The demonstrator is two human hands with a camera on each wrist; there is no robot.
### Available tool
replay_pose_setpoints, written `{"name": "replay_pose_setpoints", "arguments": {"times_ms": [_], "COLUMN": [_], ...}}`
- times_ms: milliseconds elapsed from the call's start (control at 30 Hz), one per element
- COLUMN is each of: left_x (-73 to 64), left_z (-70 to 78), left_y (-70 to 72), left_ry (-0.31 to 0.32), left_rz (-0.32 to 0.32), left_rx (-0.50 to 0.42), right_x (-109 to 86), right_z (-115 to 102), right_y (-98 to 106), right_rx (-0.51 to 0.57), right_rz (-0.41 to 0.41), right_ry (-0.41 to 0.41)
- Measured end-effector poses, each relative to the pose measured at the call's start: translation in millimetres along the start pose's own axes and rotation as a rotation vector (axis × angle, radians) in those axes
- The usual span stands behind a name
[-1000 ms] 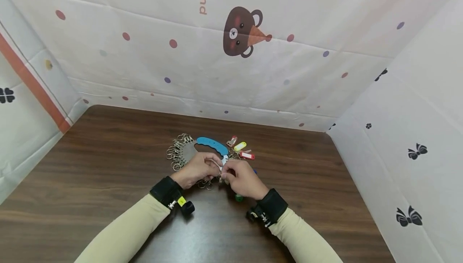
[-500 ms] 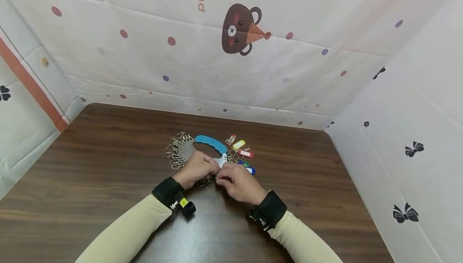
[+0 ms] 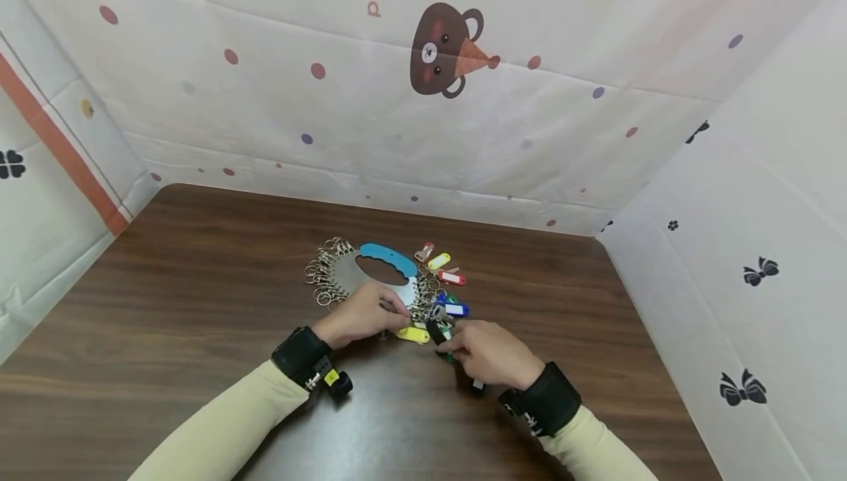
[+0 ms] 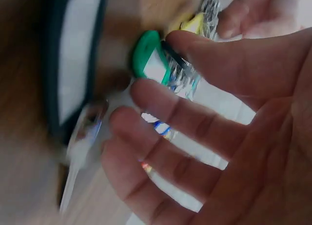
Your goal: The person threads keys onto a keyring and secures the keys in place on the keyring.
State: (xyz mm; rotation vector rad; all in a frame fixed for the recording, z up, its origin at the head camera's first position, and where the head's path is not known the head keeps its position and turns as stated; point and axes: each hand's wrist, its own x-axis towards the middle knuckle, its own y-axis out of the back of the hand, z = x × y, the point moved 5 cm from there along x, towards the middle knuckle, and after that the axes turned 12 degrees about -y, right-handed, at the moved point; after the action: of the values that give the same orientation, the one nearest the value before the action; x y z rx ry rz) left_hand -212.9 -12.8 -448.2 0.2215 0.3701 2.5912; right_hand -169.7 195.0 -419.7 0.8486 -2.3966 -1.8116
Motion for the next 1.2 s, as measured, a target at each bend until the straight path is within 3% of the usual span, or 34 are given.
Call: {"name": "replay_pose_setpoints", "arguments": {"times_ms": [133, 367, 767, 833, 967, 1100, 1200], "left_x": [-3.3, -10.4, -18.6, -18.4, -16.2, -13.9, -12.7], "left_z": [0.8, 4.4, 8.5, 9.6, 12.9, 14.7, 14.8], "left_y": [0.6, 9.5, 7.9, 7.1, 7.1, 6.6, 3.5], "left_ry": [-0.024, -0.042, 0.035, 0.033, 0.005, -0.029, -0.050], "left_rz": [-0.026, -0.002, 0.026, 0.028, 0.056, 0.070, 0.039], "left_rx": [0.031, 0.305, 0.625, 0.649, 0.652, 0.639, 0.645], "right_x": [-4.7, 2.3, -0.8, -1.5, 2.4, 9.7, 12.0], "right_z": [10.4, 23.3, 46.3, 48.6, 49.2, 44.9, 41.4], "right_y": [6.6, 0.6, 3.1, 4.5, 5.7, 3.9, 7.2], "right_rx": [-0.009, 0.083, 0.044, 0.054, 0.094, 0.106, 0.126], "right_rz": [0.051, 0.141, 0.034, 0.028, 0.093, 0.160, 0.207], "right_ry": [-0.057, -0.234, -0.336, -0.368, -0.402, -0.349, -0.287]}}
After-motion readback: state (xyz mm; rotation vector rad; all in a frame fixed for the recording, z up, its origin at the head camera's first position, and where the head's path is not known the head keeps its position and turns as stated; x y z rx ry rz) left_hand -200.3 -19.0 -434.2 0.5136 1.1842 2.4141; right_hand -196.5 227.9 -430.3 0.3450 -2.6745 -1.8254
